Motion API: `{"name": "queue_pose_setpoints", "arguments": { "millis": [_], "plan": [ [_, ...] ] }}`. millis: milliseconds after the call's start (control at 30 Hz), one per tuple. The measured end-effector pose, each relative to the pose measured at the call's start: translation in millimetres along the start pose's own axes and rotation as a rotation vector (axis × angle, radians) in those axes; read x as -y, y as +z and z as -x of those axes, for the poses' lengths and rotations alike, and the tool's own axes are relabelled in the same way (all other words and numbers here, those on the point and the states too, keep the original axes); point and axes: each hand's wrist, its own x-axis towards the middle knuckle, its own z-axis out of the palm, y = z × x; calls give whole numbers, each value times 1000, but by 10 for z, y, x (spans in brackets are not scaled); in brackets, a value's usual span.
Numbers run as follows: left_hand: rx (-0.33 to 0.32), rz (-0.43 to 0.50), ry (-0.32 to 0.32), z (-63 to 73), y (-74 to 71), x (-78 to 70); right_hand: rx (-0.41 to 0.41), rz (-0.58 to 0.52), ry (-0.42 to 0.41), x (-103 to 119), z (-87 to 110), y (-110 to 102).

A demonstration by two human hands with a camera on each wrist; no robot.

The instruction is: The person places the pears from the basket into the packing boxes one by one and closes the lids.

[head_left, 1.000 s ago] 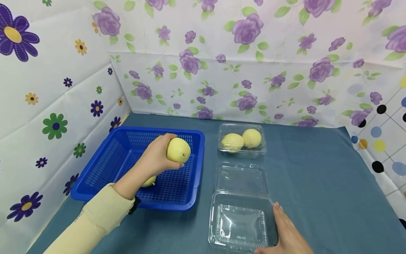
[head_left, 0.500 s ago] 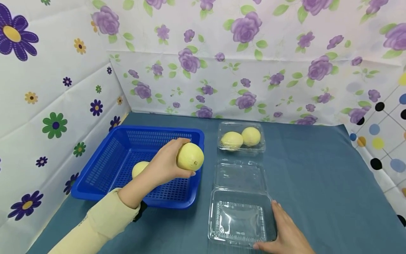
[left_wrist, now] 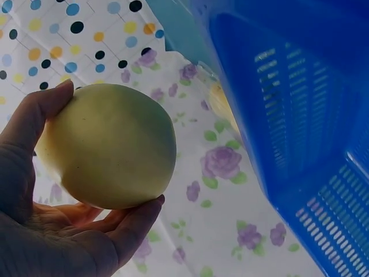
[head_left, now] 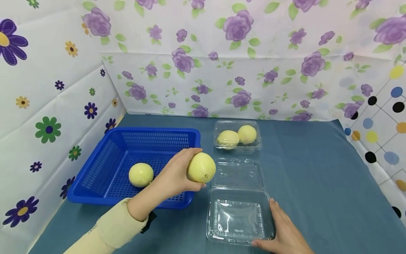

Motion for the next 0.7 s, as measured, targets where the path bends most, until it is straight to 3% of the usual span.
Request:
{"name": "queue_pose_setpoints", "arguments": {
  "millis": [167, 367, 700],
  "plan": [
    [-8, 16, 20, 25, 71, -31, -15, -1, -6, -3, 16, 5],
    [-23, 14, 64, 61, 153, -45, 26, -6, 61, 7, 26, 15],
    [-7, 8, 116, 67, 376, 15, 17, -10, 79, 12, 33, 29]
  ]
}}
